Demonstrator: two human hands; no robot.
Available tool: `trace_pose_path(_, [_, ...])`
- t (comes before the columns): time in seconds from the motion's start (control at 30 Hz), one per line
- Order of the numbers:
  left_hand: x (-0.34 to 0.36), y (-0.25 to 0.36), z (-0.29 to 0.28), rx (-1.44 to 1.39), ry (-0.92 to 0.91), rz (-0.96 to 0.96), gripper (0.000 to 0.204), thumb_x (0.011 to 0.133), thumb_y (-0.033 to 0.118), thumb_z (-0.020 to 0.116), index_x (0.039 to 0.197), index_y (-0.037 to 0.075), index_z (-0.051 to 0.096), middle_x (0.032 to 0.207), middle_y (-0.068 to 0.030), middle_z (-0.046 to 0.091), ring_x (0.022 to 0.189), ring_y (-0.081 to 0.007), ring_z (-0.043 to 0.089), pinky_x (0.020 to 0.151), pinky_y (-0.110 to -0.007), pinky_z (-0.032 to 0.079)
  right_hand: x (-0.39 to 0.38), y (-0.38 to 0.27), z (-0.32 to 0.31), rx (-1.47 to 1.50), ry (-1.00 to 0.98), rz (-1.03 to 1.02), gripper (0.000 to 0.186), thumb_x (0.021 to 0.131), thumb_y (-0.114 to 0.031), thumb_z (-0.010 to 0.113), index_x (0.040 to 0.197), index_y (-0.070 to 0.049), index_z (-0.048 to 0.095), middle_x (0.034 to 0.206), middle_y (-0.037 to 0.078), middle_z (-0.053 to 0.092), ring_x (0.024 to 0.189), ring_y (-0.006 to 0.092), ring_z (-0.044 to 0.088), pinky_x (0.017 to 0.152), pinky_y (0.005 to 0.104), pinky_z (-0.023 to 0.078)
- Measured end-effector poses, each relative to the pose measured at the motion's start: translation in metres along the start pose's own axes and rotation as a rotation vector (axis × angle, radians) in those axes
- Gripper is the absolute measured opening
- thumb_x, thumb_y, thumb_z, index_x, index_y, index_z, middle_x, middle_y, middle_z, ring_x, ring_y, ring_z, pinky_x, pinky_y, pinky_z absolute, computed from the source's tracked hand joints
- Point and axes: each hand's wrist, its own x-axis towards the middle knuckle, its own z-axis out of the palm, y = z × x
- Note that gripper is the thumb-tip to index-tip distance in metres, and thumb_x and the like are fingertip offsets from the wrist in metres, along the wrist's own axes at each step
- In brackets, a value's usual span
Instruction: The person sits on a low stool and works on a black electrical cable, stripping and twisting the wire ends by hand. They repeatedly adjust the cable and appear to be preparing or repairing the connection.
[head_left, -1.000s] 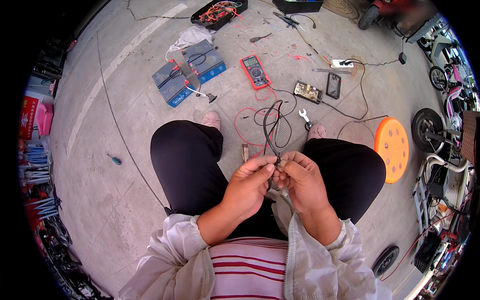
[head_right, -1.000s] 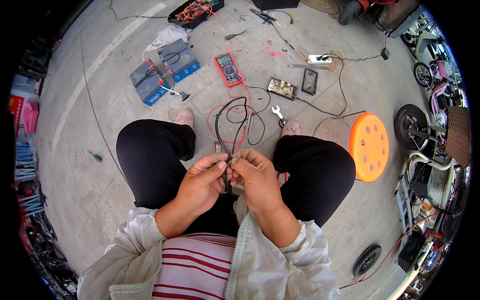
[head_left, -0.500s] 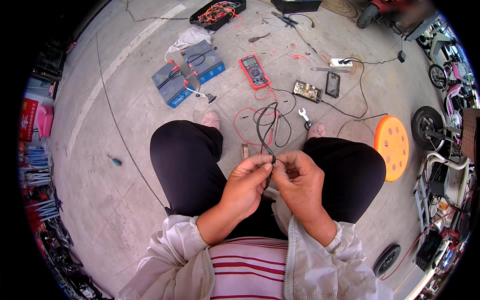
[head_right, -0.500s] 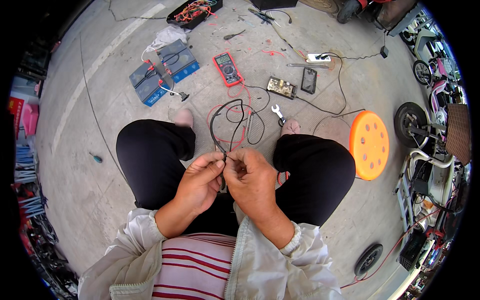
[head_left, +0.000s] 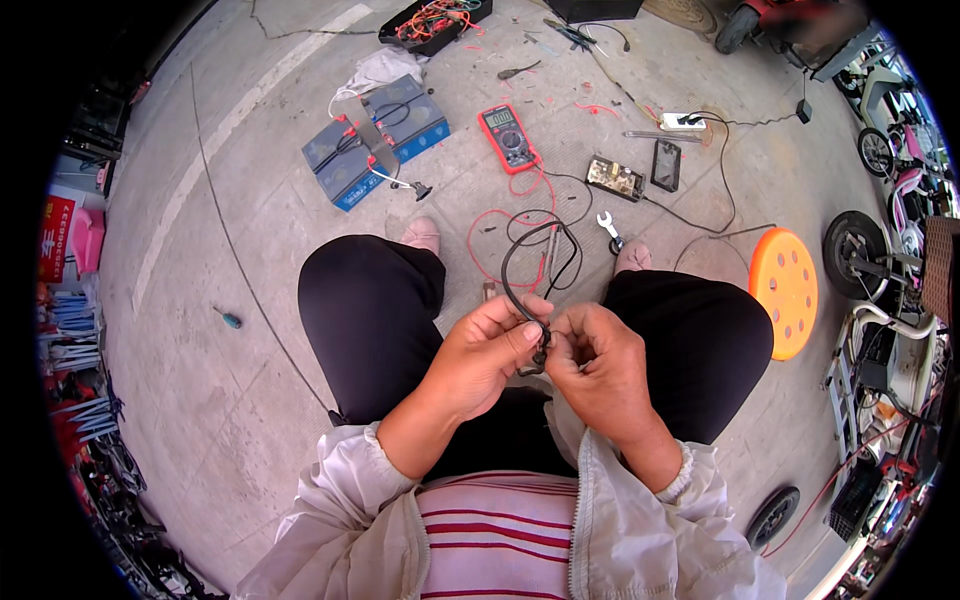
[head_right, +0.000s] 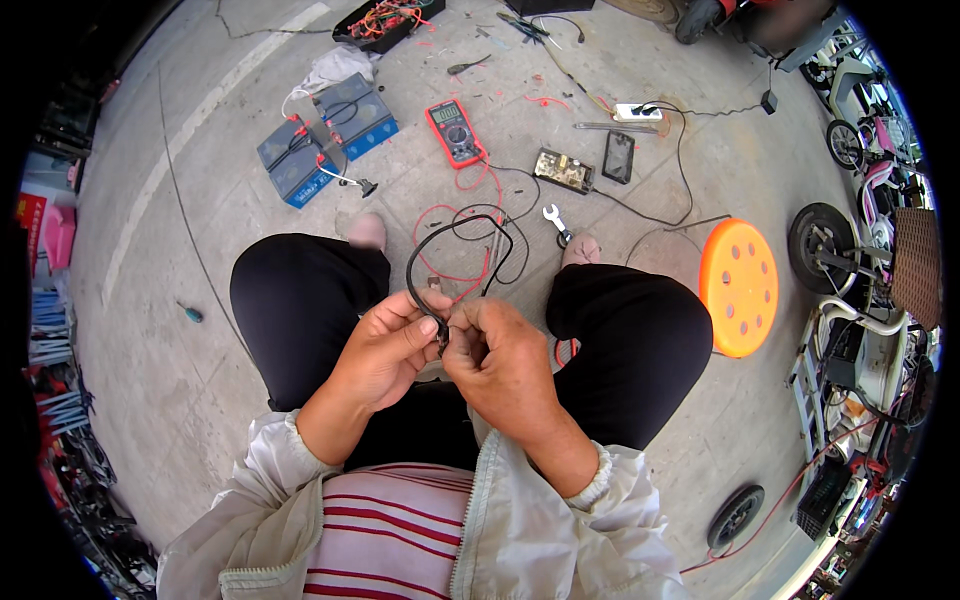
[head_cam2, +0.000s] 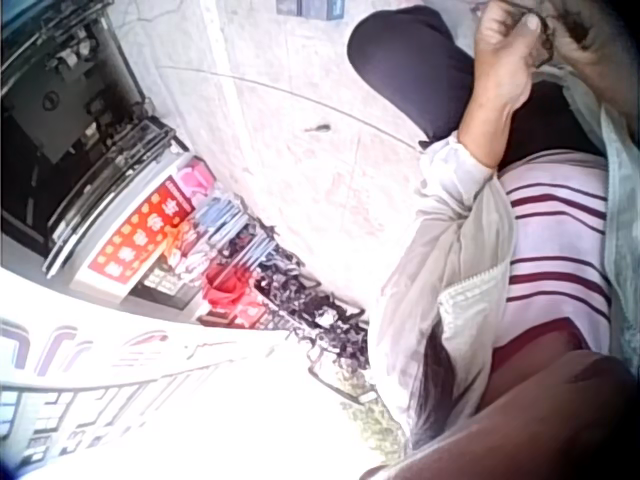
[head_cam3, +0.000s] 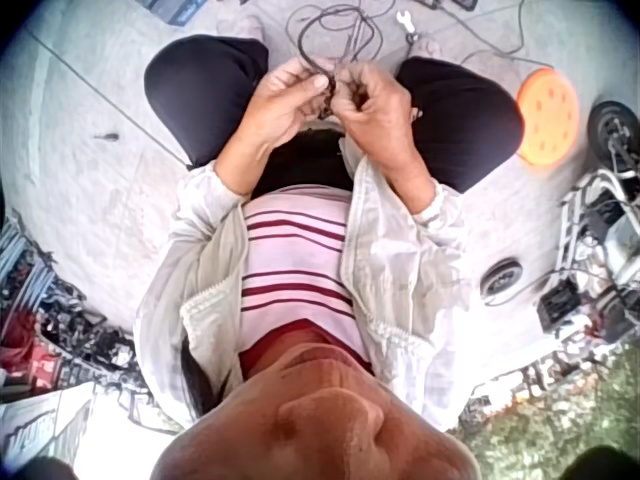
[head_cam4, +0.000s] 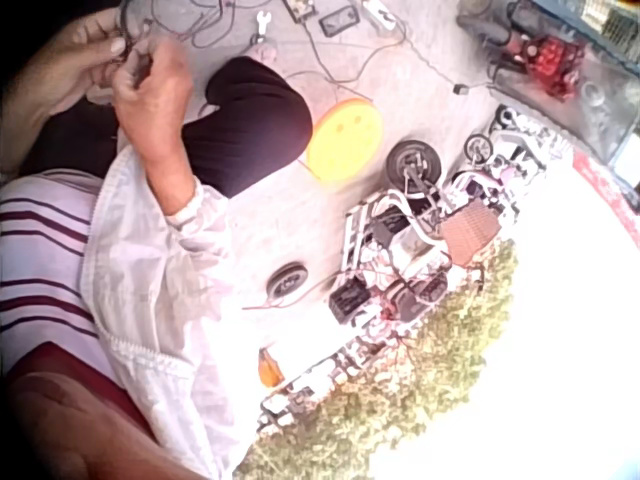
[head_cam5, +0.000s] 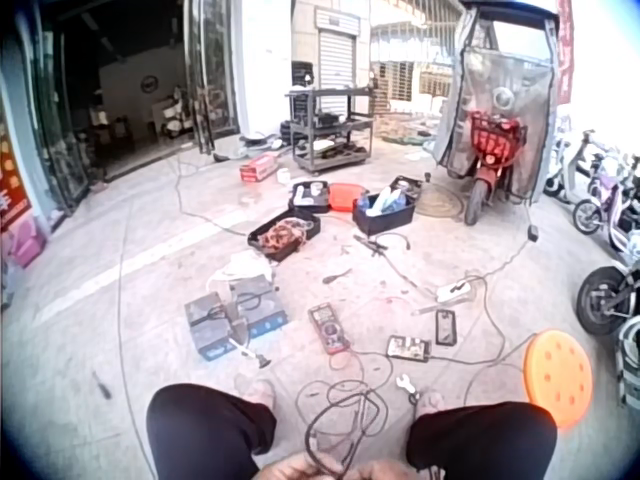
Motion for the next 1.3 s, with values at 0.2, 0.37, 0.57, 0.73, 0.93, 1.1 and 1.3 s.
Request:
trace_pose_path(0.2, [0.0, -0.001, -0.006, 0.084, -0.095, 0.095, 0.012, 0.092, 0.006, 0.062, 0.103, 0.005, 0.059, 0.098, -0.0022, 0.06, 0.09, -0.0121, 0.06, 0.083, -0.027, 0.05, -0.003, -0.006, -0.002, -0.012, -0.045, 0.064, 0.006, 0.086, 0.004, 0.059, 0.084, -0.001, 0.055, 0.073, 0.0, 0.055, 0.062, 0.0022, 0.051, 0.051, 0.0197, 0.044])
trace_pose_path(0.37, [-0.003, -0.003, -0.005, -0.027, -0.151, 0.092, 0.01, 0.093, 0.006, 0.061, 0.102, 0.005, 0.059, 0.097, -0.0032, 0.06, 0.086, -0.0129, 0.061, 0.078, -0.027, 0.051, -0.003, -0.012, -0.004, 0.731, -0.148, 0.539, 0.008, 0.093, -0.004, 0.054, 0.087, 0.0, 0.056, 0.076, 0.003, 0.058, 0.061, 0.005, 0.052, 0.052, 0.0233, 0.052])
trace_pose_path(0.57, [-0.001, -0.001, -0.006, -0.109, -0.168, 0.082, 0.009, 0.093, 0.006, 0.06, 0.103, 0.005, 0.059, 0.097, -0.0037, 0.061, 0.084, -0.0135, 0.061, 0.078, -0.027, 0.051, -0.003, -0.013, -0.011, 0.66, -0.134, 0.434, 0.007, 0.093, -0.003, 0.055, 0.095, 0.003, 0.059, 0.077, 0.003, 0.058, 0.065, 0.007, 0.057, 0.058, 0.0239, 0.055])
trace_pose_path(0.73, [-0.003, -0.002, -0.006, -0.062, -0.06, 0.073, 0.008, 0.094, 0.005, 0.059, 0.102, 0.006, 0.06, 0.094, -0.0018, 0.061, 0.083, -0.0112, 0.06, 0.076, -0.026, 0.05, -0.007, -0.007, -0.008, 0.128, -0.04, -0.027, 0.012, 0.085, 0.002, 0.066, 0.096, -0.001, 0.061, 0.088, 0.007, 0.061, 0.074, 0.012, 0.065, 0.06, 0.0249, 0.055])
trace_pose_path(0.93, [-0.003, -0.002, -0.007, 0.12, -0.034, 0.102, 0.009, 0.093, 0.004, 0.061, 0.102, 0.004, 0.06, 0.09, -0.0024, 0.063, 0.084, -0.0093, 0.059, 0.077, -0.024, 0.049, -0.005, -0.007, -0.007, -0.194, 0.033, -0.24, 0.019, 0.078, 0.001, 0.071, 0.093, -0.006, 0.061, 0.084, 0.009, 0.059, 0.068, 0.0226, 0.065, 0.057, 0.0314, 0.053])
trace_pose_path(1.1, [-0.005, -0.003, -0.002, 0.351, 0.055, 0.176, 0.007, 0.092, 0.004, 0.062, 0.098, 0.002, 0.061, 0.089, -0.0031, 0.065, 0.082, -0.0091, 0.061, 0.075, -0.025, 0.05, -0.003, -0.008, -0.006, -0.382, 0.015, -0.266, 0.017, 0.075, 0.006, 0.069, 0.087, -0.004, 0.06, 0.079, 0.01, 0.059, 0.064, 0.0209, 0.063, 0.055, 0.0295, 0.052])
trace_pose_path(1.3, [-0.007, -0.003, -0.003, 0.488, 0.084, 0.17, 0.007, 0.094, 0.006, 0.061, 0.097, 0.001, 0.061, 0.087, -0.0037, 0.065, 0.079, -0.0091, 0.06, 0.074, -0.024, 0.049, -0.002, 0.0, -0.002, -0.342, -0.058, -0.194, 0.012, 0.079, 0.005, 0.065, 0.084, -0.003, 0.057, 0.076, 0.008, 0.059, 0.061, 0.0183, 0.06, 0.053, 0.0279, 0.051])
